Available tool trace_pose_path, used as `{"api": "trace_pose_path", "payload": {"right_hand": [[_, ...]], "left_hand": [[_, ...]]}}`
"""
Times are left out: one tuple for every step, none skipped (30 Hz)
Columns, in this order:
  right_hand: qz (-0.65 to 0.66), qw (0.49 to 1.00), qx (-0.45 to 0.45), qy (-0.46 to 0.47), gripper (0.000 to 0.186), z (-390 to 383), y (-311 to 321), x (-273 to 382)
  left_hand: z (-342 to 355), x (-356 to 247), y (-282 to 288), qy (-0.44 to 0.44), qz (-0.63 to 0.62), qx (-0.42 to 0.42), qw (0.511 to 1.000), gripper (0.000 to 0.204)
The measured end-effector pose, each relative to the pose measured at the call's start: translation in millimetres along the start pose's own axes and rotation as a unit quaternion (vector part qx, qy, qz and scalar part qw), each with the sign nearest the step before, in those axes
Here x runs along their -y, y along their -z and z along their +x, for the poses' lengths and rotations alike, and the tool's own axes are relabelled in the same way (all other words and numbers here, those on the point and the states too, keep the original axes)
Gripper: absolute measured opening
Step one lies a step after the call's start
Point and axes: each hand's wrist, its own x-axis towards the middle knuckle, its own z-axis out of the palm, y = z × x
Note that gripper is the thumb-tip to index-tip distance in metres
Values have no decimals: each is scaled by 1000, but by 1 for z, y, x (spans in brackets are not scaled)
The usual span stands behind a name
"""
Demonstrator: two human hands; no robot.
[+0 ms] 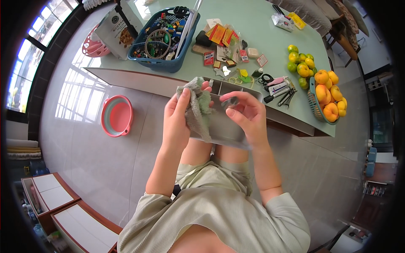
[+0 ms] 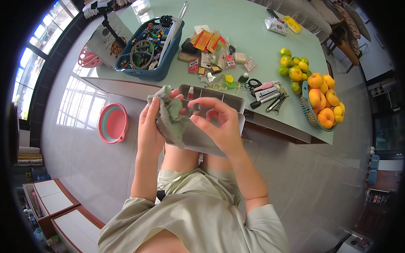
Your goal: The person wets a cloth in a basin and then uses it to wipe the interior and exterior surfaces of a storage box. They also wipe several small items including a tube, a pair of scissors, and other small containers before placing them back into the box.
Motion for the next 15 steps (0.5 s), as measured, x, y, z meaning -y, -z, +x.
{"api": "trace_pose_path", "payload": {"right_hand": [[70, 994, -51, 70, 22, 1, -2, -3], [85, 992, -63, 68, 25, 0, -5, 0], [85, 992, -62, 67, 25, 1, -6, -1], [-18, 988, -77, 136, 26, 3, -6, -4], [-122, 967, -92, 202, 27, 5, -6, -6], [-163, 955, -111, 223, 28, 6, -7, -7], [-163, 955, -111, 222, 28, 5, -7, -8], [-165, 954, -133, 212, 27, 4, -8, -10], [-166, 953, -155, 201, 27, 3, -8, -11], [-172, 953, -161, 188, 27, 3, -7, -11], [-172, 954, -160, 189, 27, 2, -6, -12], [-164, 952, -153, 209, 27, 3, -5, -14], [-156, 950, -146, 229, 27, 3, -5, -15], [-157, 949, -147, 229, 27, 3, -5, -15], [-150, 951, -136, 235, 27, 3, -6, -15]], "left_hand": [[-1, 3, 0, 0, 0, 1, 1000, 34], [-4, 6, 1, 54, -10, -7, 998, 35], [-7, 9, 2, 108, -21, -15, 994, 35], [-8, 17, 7, 131, 11, -30, 991, 35], [-11, 17, 4, 131, 11, -31, 991, 35], [-15, 17, 0, 155, -40, 0, 987, 35], [-16, 16, -2, 178, -90, 30, 979, 35], [-16, 17, -1, 178, -96, 27, 979, 31], [-16, 16, -3, 179, -97, 27, 979, 31], [-16, 14, -7, 147, -61, 43, 986, 29], [-16, 11, -10, 114, -25, 60, 991, 27], [-12, 15, -3, 116, -41, 71, 990, 26], [-11, 18, 0, 116, -41, 70, 990, 26], [-10, 20, 1, 124, -46, 77, 988, 27], [-9, 22, 2, 132, -52, 85, 986, 27]]}}
